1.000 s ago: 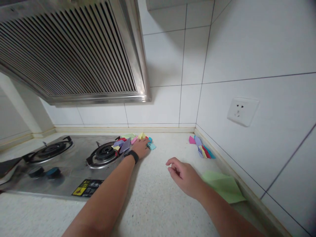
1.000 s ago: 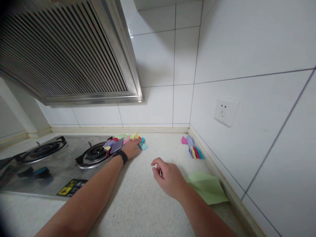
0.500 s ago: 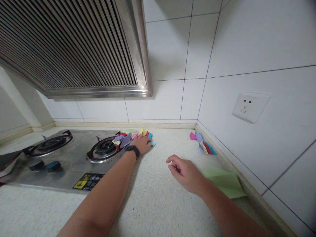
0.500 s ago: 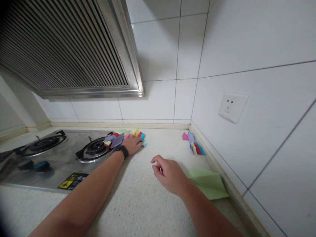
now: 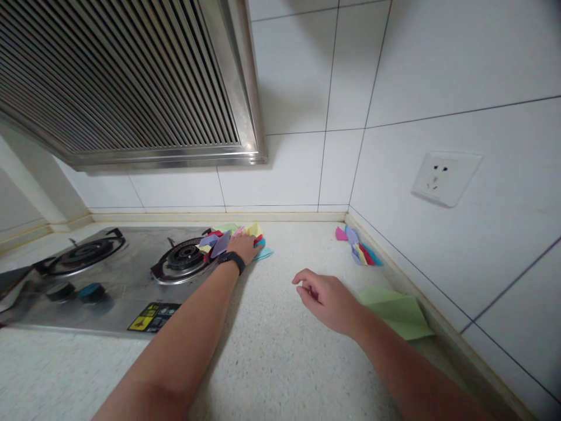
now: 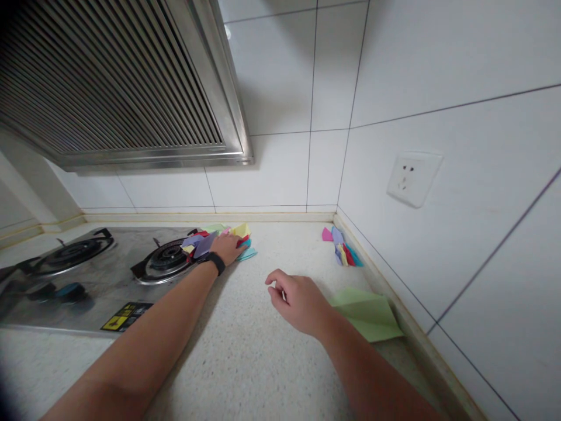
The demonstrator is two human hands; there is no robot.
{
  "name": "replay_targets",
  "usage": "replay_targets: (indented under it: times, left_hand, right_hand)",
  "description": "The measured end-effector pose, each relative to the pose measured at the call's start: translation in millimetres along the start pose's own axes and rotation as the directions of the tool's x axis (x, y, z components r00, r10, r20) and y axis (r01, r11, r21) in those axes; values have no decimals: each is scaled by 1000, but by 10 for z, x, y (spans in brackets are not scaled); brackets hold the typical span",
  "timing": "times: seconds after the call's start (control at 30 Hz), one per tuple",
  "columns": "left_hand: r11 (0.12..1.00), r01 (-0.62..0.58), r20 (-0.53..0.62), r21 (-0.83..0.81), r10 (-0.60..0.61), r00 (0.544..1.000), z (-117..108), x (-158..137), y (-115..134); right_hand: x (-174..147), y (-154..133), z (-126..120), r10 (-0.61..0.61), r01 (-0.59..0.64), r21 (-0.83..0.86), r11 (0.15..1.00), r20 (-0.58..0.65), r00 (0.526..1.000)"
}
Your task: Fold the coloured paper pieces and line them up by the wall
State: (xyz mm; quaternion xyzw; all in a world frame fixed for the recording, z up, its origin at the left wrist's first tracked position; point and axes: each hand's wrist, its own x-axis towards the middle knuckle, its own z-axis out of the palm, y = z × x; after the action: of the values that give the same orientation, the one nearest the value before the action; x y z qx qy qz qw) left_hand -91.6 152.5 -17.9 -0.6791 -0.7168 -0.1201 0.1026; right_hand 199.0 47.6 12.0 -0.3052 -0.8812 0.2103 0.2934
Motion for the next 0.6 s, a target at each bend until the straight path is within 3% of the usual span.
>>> replay_targets:
  times: [0.43,0.6]
  left_hand:
    - [983,-5,-111,-184,-16,994,-112,-22,17]
    - [944,-109,-176,-311,55,983,-319,-137,264]
  right_hand:
    - [-5,58,11,2,-3,-29,1000,-10,1000]
    - [10,90,6,31,-32,-13,999,-91,995]
